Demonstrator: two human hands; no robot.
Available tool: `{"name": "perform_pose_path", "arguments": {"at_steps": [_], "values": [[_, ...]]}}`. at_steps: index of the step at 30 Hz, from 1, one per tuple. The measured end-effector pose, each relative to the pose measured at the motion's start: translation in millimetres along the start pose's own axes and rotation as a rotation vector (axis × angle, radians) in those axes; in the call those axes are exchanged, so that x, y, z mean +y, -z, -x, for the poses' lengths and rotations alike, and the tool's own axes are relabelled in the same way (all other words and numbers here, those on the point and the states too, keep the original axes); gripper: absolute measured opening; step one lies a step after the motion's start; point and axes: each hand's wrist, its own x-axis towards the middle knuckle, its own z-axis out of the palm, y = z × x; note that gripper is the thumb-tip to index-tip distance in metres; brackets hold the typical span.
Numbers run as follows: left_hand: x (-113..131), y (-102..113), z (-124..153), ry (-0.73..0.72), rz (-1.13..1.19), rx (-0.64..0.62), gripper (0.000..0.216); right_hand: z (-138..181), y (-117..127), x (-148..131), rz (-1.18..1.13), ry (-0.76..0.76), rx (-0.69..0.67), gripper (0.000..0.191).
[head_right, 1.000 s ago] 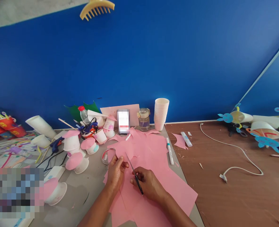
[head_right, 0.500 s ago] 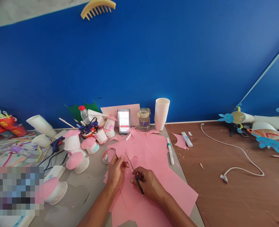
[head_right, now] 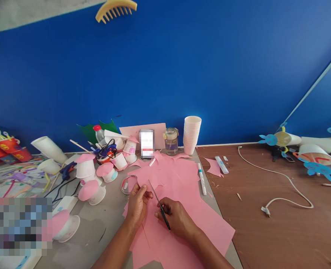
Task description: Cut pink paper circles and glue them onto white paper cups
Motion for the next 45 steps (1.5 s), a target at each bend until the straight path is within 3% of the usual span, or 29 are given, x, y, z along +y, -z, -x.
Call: {"name": "perform_pose_path", "arguments": {"at_steps": [24,27,35,39,42,45], "values": [[1,6,-8,-0.041,0.017,0.059,0.027,1,5,-1,-0.005,0.014,-0.001,0.016],[2,6,-9,-0.042,0.026,0.074,0.026,0,7,2,0.134,0.042,0.094,0.016],[4,3,-6,-0.025,0.031,0.041,0.028,-4,19,19,0.792,0.082,0.577,0.026],[3,2,-4,0.003,0.036,0.035,0.032,-5,22,24,0.9,0.139,0.655,0.036],[3,1,-1,0.013,0.031,0.001,0.03,-6,20,23,0.879,0.087,0.67,0.047],[4,-1,0,0.008,0.03,-0.021,0.03,-6,19,20,0.804,0.045,0.641,0.044]]}}
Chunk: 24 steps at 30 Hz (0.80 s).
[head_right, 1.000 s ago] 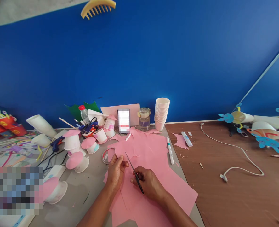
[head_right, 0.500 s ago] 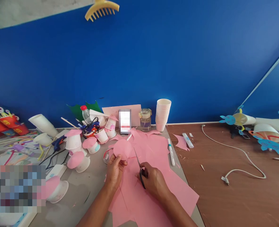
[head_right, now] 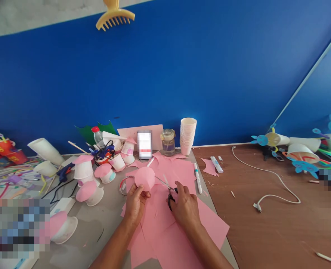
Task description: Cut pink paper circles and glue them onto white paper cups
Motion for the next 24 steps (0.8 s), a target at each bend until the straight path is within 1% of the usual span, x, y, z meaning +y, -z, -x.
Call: {"name": "perform_pose_path", "arguments": {"at_steps": [3,6,10,13,15,16,18,20,22,23,24], "values": [[0,0,0,0.001,0.003,0.01,0.031,-2,2,-1,-0.04,-0.049,-0.019,0.039],[1,-1,1,0.001,0.004,0.003,0.031,-4,3,0,-0.074,-0.082,0.001,0.04],[0,-3,4,0.02,-0.007,-0.031,0.032,-4,0,1,-0.162,-0.022,-0.035,0.046],[2,-5,8,0.038,-0.014,-0.071,0.032,-4,-1,0,-0.265,0.042,-0.06,0.036],[3,-7,10,0.045,-0.024,-0.103,0.03,-4,1,-3,-0.323,0.075,-0.02,0.028],[3,-7,11,0.047,-0.035,-0.122,0.029,-4,3,-4,-0.353,0.08,0.007,0.027],[3,-8,14,0.054,-0.069,-0.173,0.027,-3,7,-9,-0.448,0.064,0.029,0.028],[2,-7,15,0.062,-0.121,-0.228,0.026,-3,12,-13,-0.567,0.049,0.011,0.03],[1,-7,16,0.065,-0.189,-0.262,0.026,-3,15,-17,-0.633,0.056,-0.004,0.025],[0,-7,16,0.065,-0.221,-0.271,0.027,-3,16,-18,-0.637,0.049,0.001,0.02],[-1,-7,17,0.067,-0.247,-0.281,0.027,-3,17,-19,-0.632,0.025,0.004,0.019]]}}
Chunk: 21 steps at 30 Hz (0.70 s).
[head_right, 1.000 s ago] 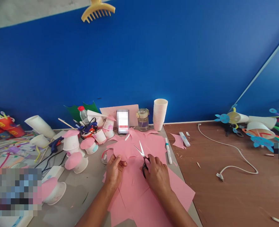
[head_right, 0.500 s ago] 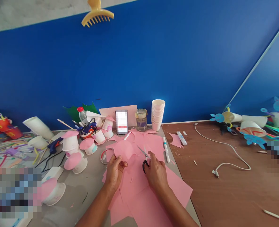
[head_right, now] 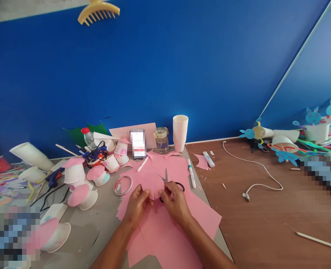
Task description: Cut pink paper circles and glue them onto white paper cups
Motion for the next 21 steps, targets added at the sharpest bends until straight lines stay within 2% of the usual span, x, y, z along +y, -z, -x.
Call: {"name": "perform_pose_path", "arguments": {"at_steps": [3,6,10,14,17,21], "values": [[-1,-1,1,0.027,-0.028,-0.027,0.025,0,-1,0,-0.004,-0.106,0.03,0.026],[-3,-4,2,0.062,-0.003,-0.037,0.024,1,-4,1,-0.064,-0.164,0.021,0.022],[-6,-10,4,0.069,0.02,-0.058,0.028,4,-10,-3,-0.29,-0.248,-0.09,0.019],[-4,-12,6,0.067,-0.085,-0.017,0.032,5,-11,-11,-0.483,-0.287,-0.199,0.025],[-2,-11,5,0.083,-0.14,-0.026,0.037,4,-7,-14,-0.555,-0.334,-0.257,0.031],[-2,-7,4,0.062,-0.195,-0.015,0.03,1,0,-16,-0.557,-0.335,-0.268,0.036]]}}
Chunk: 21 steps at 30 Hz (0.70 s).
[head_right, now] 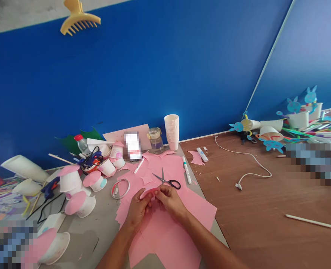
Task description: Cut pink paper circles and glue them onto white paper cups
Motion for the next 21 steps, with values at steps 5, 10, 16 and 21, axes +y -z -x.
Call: {"name": "perform_pose_path", "arguments": {"at_steps": [5,10,16,21], "values": [[2,0,0,-0.066,-0.011,0.059,0.022,0,-1,3,0.256,0.209,0.099,0.025],[5,-1,2,-0.05,-0.074,-0.012,0.029,-6,-5,19,0.29,0.171,0.243,0.018],[0,2,-1,-0.054,-0.057,0.01,0.036,-8,-5,20,0.258,0.159,0.249,0.018],[0,6,-4,-0.102,-0.115,0.025,0.029,-10,-2,17,0.213,0.108,0.237,0.017]]}}
